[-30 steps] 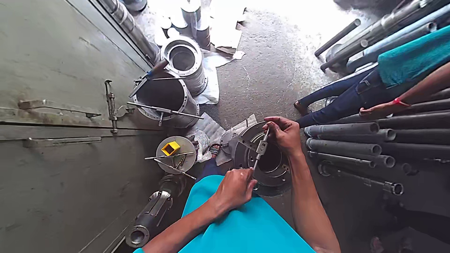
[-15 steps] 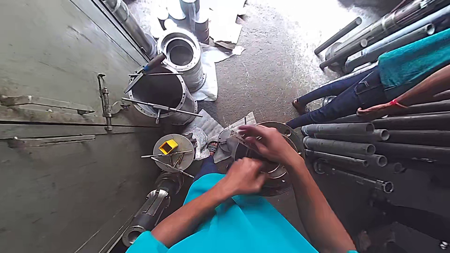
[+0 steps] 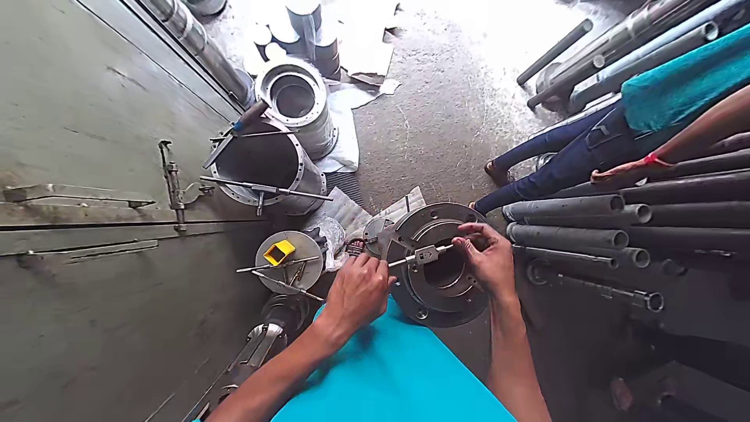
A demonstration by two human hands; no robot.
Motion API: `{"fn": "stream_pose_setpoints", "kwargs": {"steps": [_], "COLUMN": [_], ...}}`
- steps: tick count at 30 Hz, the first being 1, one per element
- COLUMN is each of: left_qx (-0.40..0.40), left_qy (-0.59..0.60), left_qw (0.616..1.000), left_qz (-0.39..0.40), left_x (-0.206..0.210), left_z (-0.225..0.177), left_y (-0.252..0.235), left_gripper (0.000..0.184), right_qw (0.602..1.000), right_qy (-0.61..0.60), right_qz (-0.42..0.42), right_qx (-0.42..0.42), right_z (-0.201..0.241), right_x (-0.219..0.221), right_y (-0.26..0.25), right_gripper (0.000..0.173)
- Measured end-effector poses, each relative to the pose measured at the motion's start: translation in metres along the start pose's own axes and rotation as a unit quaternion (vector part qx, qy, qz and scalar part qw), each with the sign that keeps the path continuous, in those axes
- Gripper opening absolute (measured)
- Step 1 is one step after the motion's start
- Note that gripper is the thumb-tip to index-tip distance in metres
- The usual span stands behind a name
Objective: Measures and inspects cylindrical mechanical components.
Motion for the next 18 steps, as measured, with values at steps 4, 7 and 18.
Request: {"fn": "stream_pose_setpoints", "kwargs": {"steps": [4,7,18], "left_qx": [-0.008,-0.030,-0.020], "left_qy": [-0.059,-0.107,0.039], "left_qw": [0.998,0.986,0.996], "left_qz": [0.038,0.123,-0.076], "left_x": [-0.002,-0.002,-0.004], "left_z": [-0.024,-0.036,0.017], "left_y": [0.014,0.012,-0.014], "left_gripper": [0.040,0.043,0.015], "right_qw": [0.998,0.995,0.969], "right_qy": [0.025,0.033,0.152], "right_qz": [0.050,0.090,0.045], "right_qx": [0.035,0.010,-0.189], "right_z": [0.016,0.031,0.023], "right_x": [0.006,0.019,0.006], "right_y": [-0.028,-0.040,0.019], "right_gripper": [0.032,0.025,0.027]}}
Point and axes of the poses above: each hand's wrist, its own y-axis away from the middle knuckle, its own x-axis out of the palm, z = x × y, the point moved 8 cm from there along -y, towards the middle knuckle, and after that the axes turned 15 degrees about -x, right-handed, at the moved point
